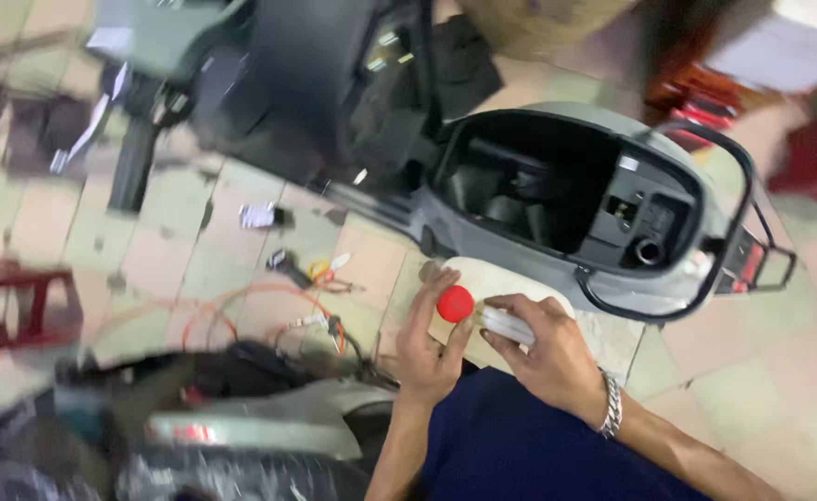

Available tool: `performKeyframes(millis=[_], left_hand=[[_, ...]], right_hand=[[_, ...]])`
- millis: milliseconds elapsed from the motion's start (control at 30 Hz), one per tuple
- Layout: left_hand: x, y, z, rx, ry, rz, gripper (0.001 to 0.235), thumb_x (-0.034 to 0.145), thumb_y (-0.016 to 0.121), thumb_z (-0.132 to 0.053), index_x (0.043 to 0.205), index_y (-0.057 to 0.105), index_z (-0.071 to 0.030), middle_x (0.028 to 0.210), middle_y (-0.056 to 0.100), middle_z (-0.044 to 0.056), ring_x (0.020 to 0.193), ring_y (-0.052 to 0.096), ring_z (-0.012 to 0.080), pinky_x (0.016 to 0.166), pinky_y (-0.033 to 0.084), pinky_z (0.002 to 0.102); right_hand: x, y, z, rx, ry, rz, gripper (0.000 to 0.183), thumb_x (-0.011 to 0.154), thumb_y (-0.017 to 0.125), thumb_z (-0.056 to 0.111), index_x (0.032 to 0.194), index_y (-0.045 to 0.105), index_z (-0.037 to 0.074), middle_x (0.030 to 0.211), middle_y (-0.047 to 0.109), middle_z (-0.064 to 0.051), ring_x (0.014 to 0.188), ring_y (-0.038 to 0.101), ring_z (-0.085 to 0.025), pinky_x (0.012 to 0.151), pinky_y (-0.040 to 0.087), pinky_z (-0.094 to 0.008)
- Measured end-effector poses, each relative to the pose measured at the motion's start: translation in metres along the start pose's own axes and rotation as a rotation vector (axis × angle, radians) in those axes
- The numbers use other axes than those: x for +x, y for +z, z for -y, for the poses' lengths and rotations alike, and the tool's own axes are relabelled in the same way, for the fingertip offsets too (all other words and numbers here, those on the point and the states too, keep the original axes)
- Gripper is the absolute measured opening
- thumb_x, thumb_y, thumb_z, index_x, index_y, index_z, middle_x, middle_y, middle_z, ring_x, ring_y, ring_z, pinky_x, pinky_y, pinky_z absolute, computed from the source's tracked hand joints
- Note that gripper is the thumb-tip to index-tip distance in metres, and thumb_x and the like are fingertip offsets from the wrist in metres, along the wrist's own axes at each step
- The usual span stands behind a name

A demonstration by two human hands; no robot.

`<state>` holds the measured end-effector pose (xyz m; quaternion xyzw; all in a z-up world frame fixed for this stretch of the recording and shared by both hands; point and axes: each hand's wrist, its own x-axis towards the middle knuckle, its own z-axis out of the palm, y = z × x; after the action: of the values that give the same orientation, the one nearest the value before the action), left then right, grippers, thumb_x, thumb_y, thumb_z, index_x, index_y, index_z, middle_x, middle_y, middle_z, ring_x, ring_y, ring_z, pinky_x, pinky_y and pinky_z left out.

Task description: The person removes a side mirror from a scooter, retrieves a wrench from a wall-mounted tool rack, and uses it to tighten the mirror's mounting bolt. After securing the mirror, the person opens the seat compartment, retrieves a plastic fuel container, and pours fuel into the scooter's tank.

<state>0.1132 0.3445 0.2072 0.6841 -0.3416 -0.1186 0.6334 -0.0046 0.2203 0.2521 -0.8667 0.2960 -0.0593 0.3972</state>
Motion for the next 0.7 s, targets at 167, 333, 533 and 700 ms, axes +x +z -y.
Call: performKeyframes(millis=[167, 333, 533, 700], left_hand=[[0.025, 0.063, -0.016, -0.166, -0.106, -0.078, 0.049, 0.086, 0.088, -0.012, 0.117, 0.054, 0.003, 0.122, 0.057, 0.019, 0.122, 0.059, 0.0317, 0.114, 0.047, 0.042], [0.073, 0.090, -0.068, 0.281, 0.162, 0.416, 0.042, 0.086, 0.081, -0.010, 0.122, 0.063, 0.000, 0.128, 0.056, 0.019, 0.121, 0.057, 0.0353, 0.103, 0.047, 0.043], [0.127, 0.128, -0.133, 0.600, 0.418, 0.865, 0.041, 0.082, 0.073, -0.010, 0.123, 0.069, -0.005, 0.116, 0.062, 0.014, 0.105, 0.063, 0.0308, 0.082, 0.054, 0.040], [0.154, 0.212, -0.149, 1.147, 0.264, 0.979, 0.044, 0.100, 0.070, -0.046, 0.102, 0.060, -0.003, 0.094, 0.066, 0.013, 0.089, 0.071, 0.0274, 0.067, 0.057, 0.035]], right_hand=[[-0.016, -0.013, -0.012, 0.029, 0.107, -0.268, 0.039, 0.081, 0.078, 0.020, 0.115, 0.066, 0.007, 0.093, 0.076, -0.013, 0.081, 0.067, -0.035, 0.072, 0.054, -0.045], [-0.022, -0.052, -0.036, 0.116, 0.178, -0.410, 0.039, 0.082, 0.079, 0.021, 0.115, 0.066, 0.006, 0.095, 0.075, -0.014, 0.083, 0.068, -0.034, 0.072, 0.055, -0.044], [-0.029, -0.105, -0.065, 0.319, 0.273, -0.427, 0.041, 0.079, 0.081, 0.022, 0.116, 0.069, 0.009, 0.086, 0.074, -0.013, 0.077, 0.070, -0.029, 0.068, 0.055, -0.039], [-0.024, -0.123, -0.087, 0.408, 0.308, -0.587, 0.042, 0.080, 0.081, 0.017, 0.119, 0.067, 0.007, 0.090, 0.073, -0.017, 0.081, 0.072, -0.028, 0.072, 0.056, -0.037]])
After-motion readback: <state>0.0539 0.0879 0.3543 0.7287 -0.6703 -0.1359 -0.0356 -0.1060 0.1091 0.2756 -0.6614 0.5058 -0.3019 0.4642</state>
